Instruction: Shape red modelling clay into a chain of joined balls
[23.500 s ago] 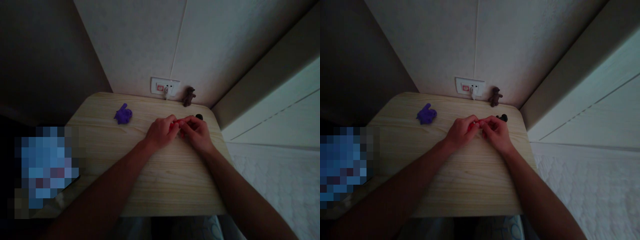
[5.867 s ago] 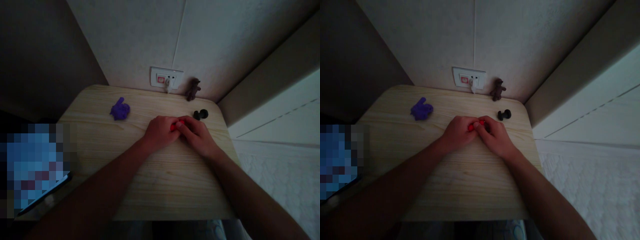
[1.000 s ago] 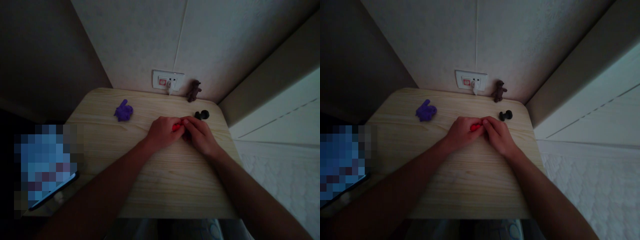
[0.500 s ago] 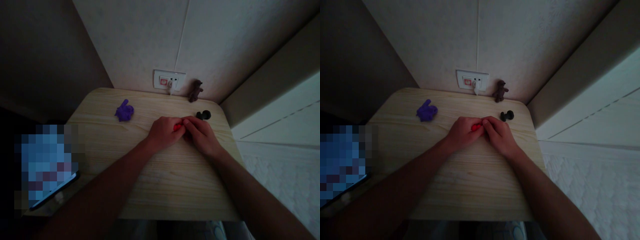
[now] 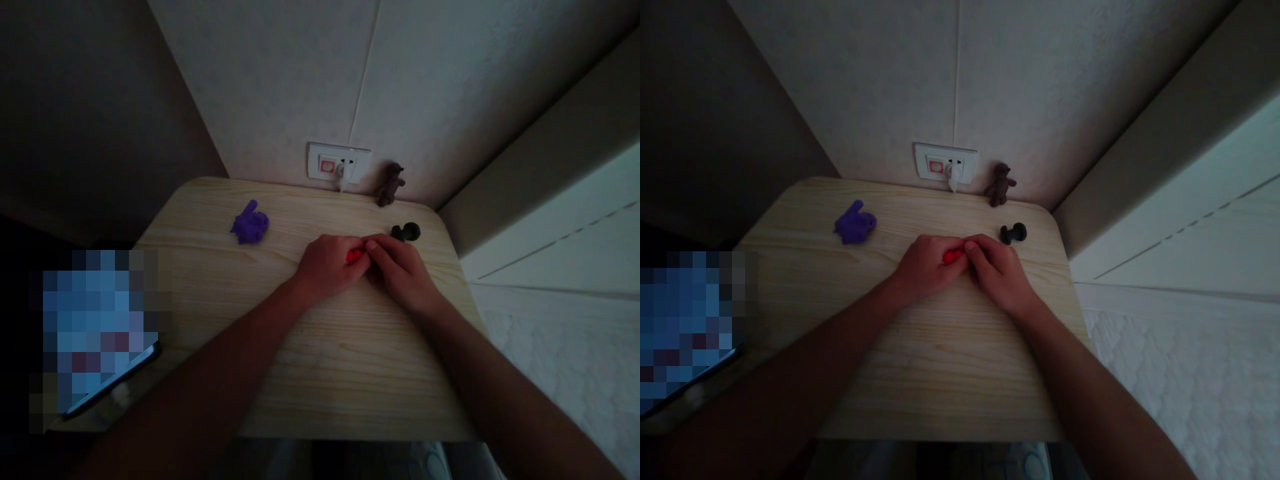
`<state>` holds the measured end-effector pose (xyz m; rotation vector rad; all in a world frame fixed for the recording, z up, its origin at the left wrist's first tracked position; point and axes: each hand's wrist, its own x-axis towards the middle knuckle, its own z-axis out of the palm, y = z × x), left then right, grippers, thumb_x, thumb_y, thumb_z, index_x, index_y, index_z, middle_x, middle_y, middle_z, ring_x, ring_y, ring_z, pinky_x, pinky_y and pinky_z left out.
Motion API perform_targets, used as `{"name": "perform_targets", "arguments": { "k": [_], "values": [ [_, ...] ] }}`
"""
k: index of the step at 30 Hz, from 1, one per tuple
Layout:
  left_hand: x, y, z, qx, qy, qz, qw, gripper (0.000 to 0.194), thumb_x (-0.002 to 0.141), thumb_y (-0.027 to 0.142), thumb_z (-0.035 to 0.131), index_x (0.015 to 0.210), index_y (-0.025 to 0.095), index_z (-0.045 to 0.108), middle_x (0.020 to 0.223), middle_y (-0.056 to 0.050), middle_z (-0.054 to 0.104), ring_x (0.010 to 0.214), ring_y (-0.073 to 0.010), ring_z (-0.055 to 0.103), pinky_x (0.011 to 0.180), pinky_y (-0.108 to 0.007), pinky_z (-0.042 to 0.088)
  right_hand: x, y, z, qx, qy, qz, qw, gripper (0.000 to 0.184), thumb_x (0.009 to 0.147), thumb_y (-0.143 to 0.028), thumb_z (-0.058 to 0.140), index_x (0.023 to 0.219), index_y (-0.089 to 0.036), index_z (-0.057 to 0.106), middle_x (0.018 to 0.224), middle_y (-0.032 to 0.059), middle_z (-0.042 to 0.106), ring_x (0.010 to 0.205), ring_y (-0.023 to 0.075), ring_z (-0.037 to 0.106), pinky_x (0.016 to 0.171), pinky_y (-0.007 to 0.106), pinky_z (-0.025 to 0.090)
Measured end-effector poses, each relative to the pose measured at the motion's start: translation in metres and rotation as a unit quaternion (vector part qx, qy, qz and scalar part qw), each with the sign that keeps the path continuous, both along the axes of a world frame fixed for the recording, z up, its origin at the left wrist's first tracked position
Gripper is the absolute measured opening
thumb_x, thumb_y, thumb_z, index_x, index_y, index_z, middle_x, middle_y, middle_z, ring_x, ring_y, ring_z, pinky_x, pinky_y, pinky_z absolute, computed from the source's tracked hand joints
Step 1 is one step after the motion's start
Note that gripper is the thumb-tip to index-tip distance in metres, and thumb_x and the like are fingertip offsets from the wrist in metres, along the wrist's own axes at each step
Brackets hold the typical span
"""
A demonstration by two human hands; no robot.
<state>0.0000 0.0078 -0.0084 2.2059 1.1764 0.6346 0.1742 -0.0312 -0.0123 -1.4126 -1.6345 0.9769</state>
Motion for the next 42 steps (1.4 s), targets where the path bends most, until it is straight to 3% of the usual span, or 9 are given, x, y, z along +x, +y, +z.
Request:
{"name": "perform_targets", "arguments": {
  "k": [19, 32, 36, 42],
  "values": [
    [0.0, 0.001, -0.002, 0.009, 0.006, 0.007, 1.0, 0.032, 0.092, 0.036, 0.056, 0.096, 0.02, 0.082, 0.079, -0.005, 0.077, 0.069, -0.0178, 0.06, 0.064, -0.031, 0.035, 0.001, 0.002, -0.002, 0.004, -0.002, -0.001, 1.0, 0.038, 0.104, -0.051, 0.055, 0.105, -0.019, 0.075, 0.064, -0.0005, 0.062, 0.055, 0.0137, 0.057, 0.053, 0.027, 0.042],
    [-0.001, 0.0, -0.001, 0.004, 0.021, 0.01, 1.0, 0.03, 0.091, 0.036, 0.058, 0.097, 0.02, 0.083, 0.079, -0.005, 0.077, 0.069, -0.0179, 0.062, 0.064, -0.03, 0.038, 0.001, 0.003, 0.004, -0.017, -0.011, 0.026, 0.999, 0.036, 0.104, -0.048, 0.054, 0.094, -0.018, 0.071, 0.065, -0.0015, 0.062, 0.056, 0.0116, 0.056, 0.053, 0.026, 0.041],
    [-0.001, -0.002, 0.0, 0.012, 0.031, 0.005, 0.999, 0.031, 0.091, 0.036, 0.058, 0.098, 0.02, 0.083, 0.078, -0.006, 0.076, 0.067, -0.0175, 0.061, 0.064, -0.03, 0.04, 0.0, 0.001, 0.011, 0.0, -0.05, 0.041, 0.998, 0.035, 0.105, -0.045, 0.053, 0.102, -0.017, 0.074, 0.065, -0.0013, 0.064, 0.058, 0.0126, 0.058, 0.058, 0.027, 0.042],
    [-0.001, -0.007, 0.001, 0.016, 0.039, -0.005, 0.999, 0.033, 0.092, 0.038, 0.055, 0.096, 0.019, 0.082, 0.073, -0.005, 0.073, 0.064, -0.0175, 0.058, 0.063, -0.031, 0.039, 0.0, -0.004, 0.025, 0.023, -0.127, 0.06, 0.99, 0.032, 0.105, -0.039, 0.054, 0.106, -0.015, 0.076, 0.083, 0.0039, 0.075, 0.072, 0.0148, 0.064, 0.07, 0.029, 0.044]
  ]
}}
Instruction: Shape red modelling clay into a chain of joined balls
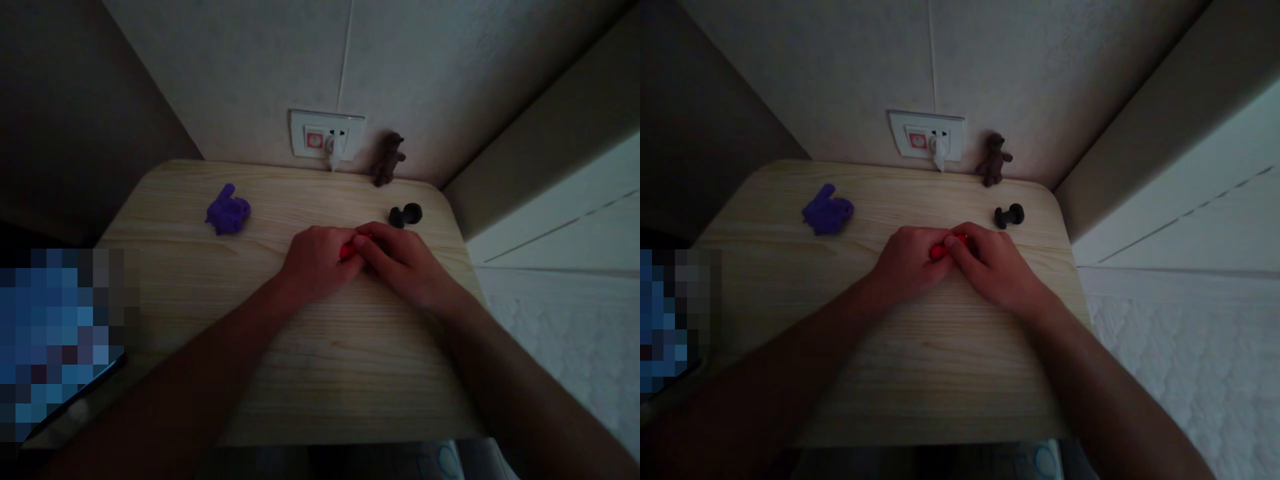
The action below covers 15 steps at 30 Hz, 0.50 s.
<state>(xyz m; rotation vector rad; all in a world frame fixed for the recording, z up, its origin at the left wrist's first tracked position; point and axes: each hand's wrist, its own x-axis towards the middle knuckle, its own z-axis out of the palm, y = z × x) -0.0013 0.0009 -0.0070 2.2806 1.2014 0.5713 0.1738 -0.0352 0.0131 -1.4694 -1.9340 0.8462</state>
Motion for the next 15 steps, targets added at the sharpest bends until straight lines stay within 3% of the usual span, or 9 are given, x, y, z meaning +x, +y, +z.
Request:
{"name": "perform_targets", "arguments": {
  "k": [8, 15],
  "values": [
    [0.003, 0.001, -0.001, 0.016, 0.008, 0.007, 1.0, 0.03, 0.091, 0.034, 0.056, 0.1, 0.019, 0.081, 0.084, -0.007, 0.078, 0.073, -0.0202, 0.065, 0.07, -0.032, 0.045, -0.01, -0.005, -0.017, 0.031, 0.04, -0.083, 0.995, 0.033, 0.105, -0.042, 0.053, 0.106, -0.018, 0.076, 0.091, 0.007, 0.079, 0.081, 0.0197, 0.069, 0.075, 0.032, 0.049],
    [0.004, 0.0, -0.002, 0.014, -0.004, 0.015, 1.0, 0.032, 0.093, 0.035, 0.055, 0.102, 0.019, 0.081, 0.09, -0.008, 0.08, 0.077, -0.0213, 0.069, 0.071, -0.031, 0.048, -0.009, -0.004, -0.023, 0.035, 0.057, -0.081, 0.994, 0.035, 0.105, -0.046, 0.053, 0.108, -0.019, 0.076, 0.09, 0.0064, 0.078, 0.081, 0.0205, 0.069, 0.076, 0.032, 0.051]
  ]
}}
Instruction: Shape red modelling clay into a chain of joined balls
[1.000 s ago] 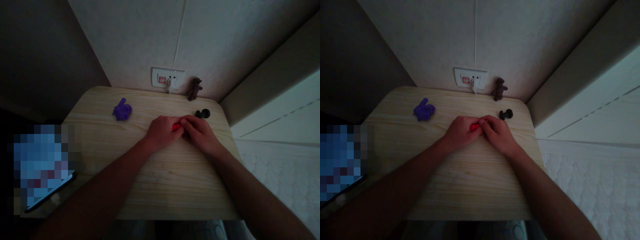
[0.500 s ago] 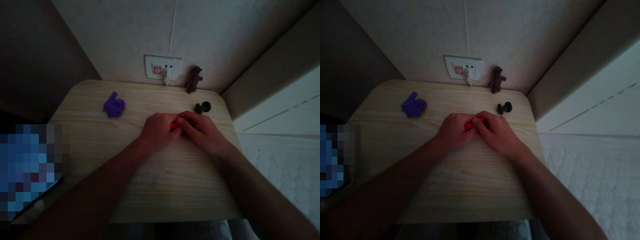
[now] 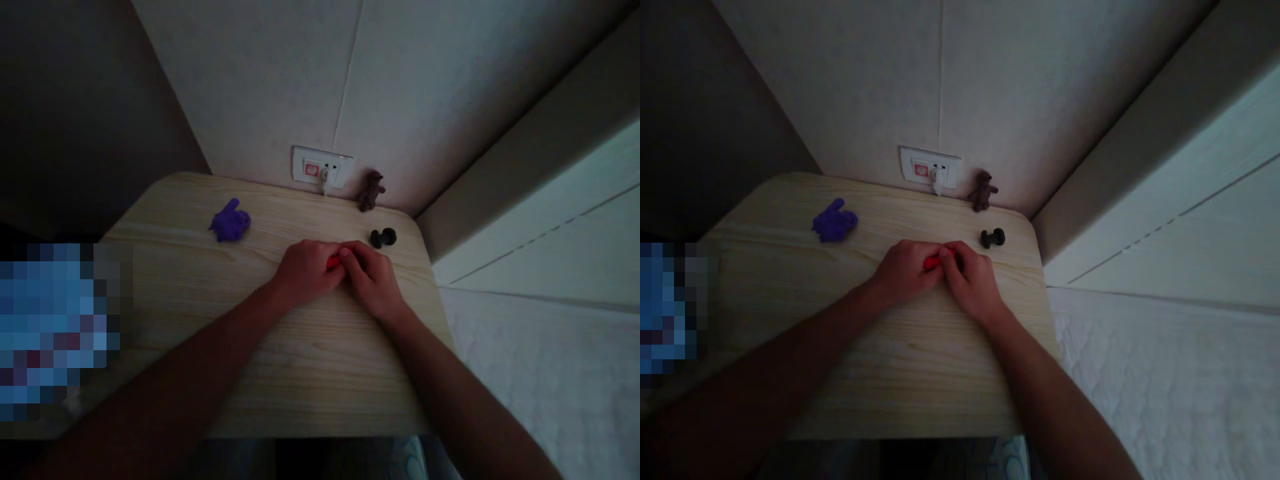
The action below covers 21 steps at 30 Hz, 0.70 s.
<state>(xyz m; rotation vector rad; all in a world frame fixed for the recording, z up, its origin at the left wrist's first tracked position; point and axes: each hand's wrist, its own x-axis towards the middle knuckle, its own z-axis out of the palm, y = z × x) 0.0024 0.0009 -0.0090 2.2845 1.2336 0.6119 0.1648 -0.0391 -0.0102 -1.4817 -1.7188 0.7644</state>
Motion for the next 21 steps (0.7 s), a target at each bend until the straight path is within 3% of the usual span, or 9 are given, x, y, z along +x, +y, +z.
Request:
{"name": "perform_targets", "arguments": {
  "k": [21],
  "values": [
    [-0.0012, 0.0003, -0.0011, -0.001, 0.01, -0.016, 1.0, 0.034, 0.096, 0.04, 0.055, 0.105, 0.02, 0.081, 0.093, -0.008, 0.081, 0.081, -0.0223, 0.07, 0.072, -0.033, 0.049, 0.0028, 0.0, -0.0012, 0.005, 0.017, 0.008, 1.0, 0.034, 0.105, -0.044, 0.054, 0.107, -0.02, 0.078, 0.089, 0.0051, 0.078, 0.079, 0.0203, 0.069, 0.074, 0.033, 0.05]
  ]
}}
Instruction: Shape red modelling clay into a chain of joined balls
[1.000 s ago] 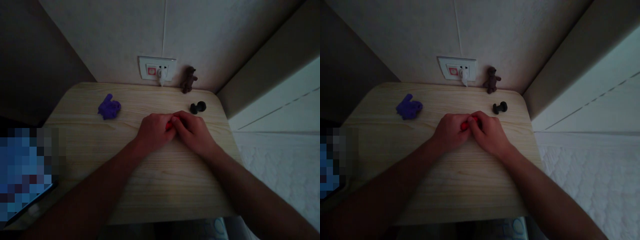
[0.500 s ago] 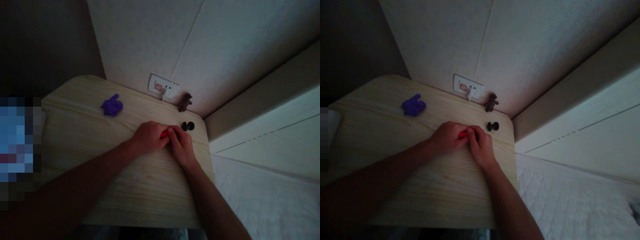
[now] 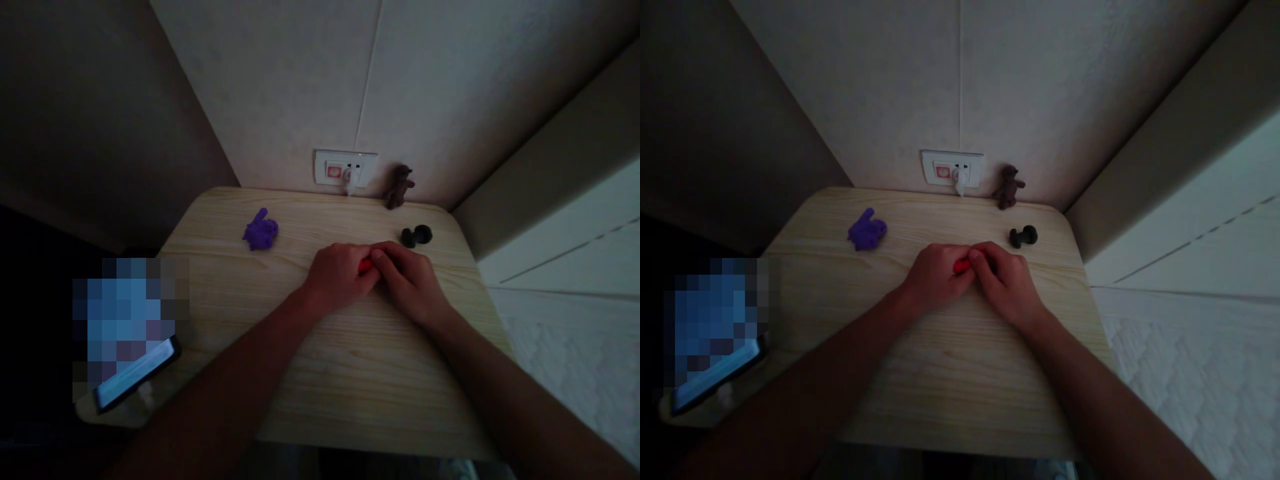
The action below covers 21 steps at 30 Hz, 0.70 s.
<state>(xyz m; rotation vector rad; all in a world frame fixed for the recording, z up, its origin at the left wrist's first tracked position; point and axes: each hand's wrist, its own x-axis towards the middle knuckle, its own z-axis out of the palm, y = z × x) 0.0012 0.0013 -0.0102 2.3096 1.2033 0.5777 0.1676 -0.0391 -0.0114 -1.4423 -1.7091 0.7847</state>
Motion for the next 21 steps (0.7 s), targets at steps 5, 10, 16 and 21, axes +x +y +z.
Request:
{"name": "perform_targets", "arguments": {
  "k": [5, 10, 16, 21],
  "values": [
    [-0.0002, -0.0004, 0.002, -0.005, -0.001, 0.002, 1.0, 0.034, 0.096, 0.04, 0.055, 0.106, 0.021, 0.081, 0.093, -0.008, 0.081, 0.082, -0.0222, 0.071, 0.073, -0.033, 0.049, 0.0009, 0.0006, -0.0011, 0.011, -0.002, 0.002, 1.0, 0.035, 0.105, -0.045, 0.054, 0.107, -0.02, 0.078, 0.091, 0.0057, 0.079, 0.08, 0.0209, 0.069, 0.075, 0.034, 0.05],
    [-0.0004, -0.0009, 0.0031, -0.016, 0.001, 0.0, 1.0, 0.034, 0.095, 0.039, 0.055, 0.105, 0.02, 0.081, 0.093, -0.008, 0.081, 0.081, -0.023, 0.071, 0.072, -0.034, 0.049, 0.0007, 0.0005, -0.0001, 0.001, 0.002, 0.001, 1.0, 0.034, 0.105, -0.045, 0.055, 0.107, -0.02, 0.078, 0.09, 0.0052, 0.078, 0.078, 0.0197, 0.068, 0.074, 0.033, 0.05],
    [-0.0006, -0.0004, 0.0034, -0.01, 0.003, 0.0, 1.0, 0.033, 0.096, 0.038, 0.054, 0.107, 0.02, 0.08, 0.094, -0.008, 0.082, 0.083, -0.0228, 0.071, 0.073, -0.033, 0.049, 0.0018, 0.0017, -0.0023, -0.005, -0.001, -0.008, 1.0, 0.036, 0.105, -0.047, 0.054, 0.107, -0.019, 0.078, 0.085, 0.0051, 0.075, 0.077, 0.0195, 0.066, 0.071, 0.032, 0.049],
    [-0.0007, -0.0006, 0.0027, -0.01, -0.023, -0.002, 1.0, 0.034, 0.099, 0.039, 0.05, 0.105, 0.021, 0.079, 0.092, -0.007, 0.081, 0.08, -0.0209, 0.07, 0.074, -0.032, 0.049, 0.0027, 0.0022, -0.0072, -0.001, 0.051, -0.036, 0.998, 0.038, 0.104, -0.05, 0.056, 0.114, -0.02, 0.077, 0.089, 0.0057, 0.074, 0.078, 0.0193, 0.066, 0.067, 0.031, 0.05]
  ]
}}
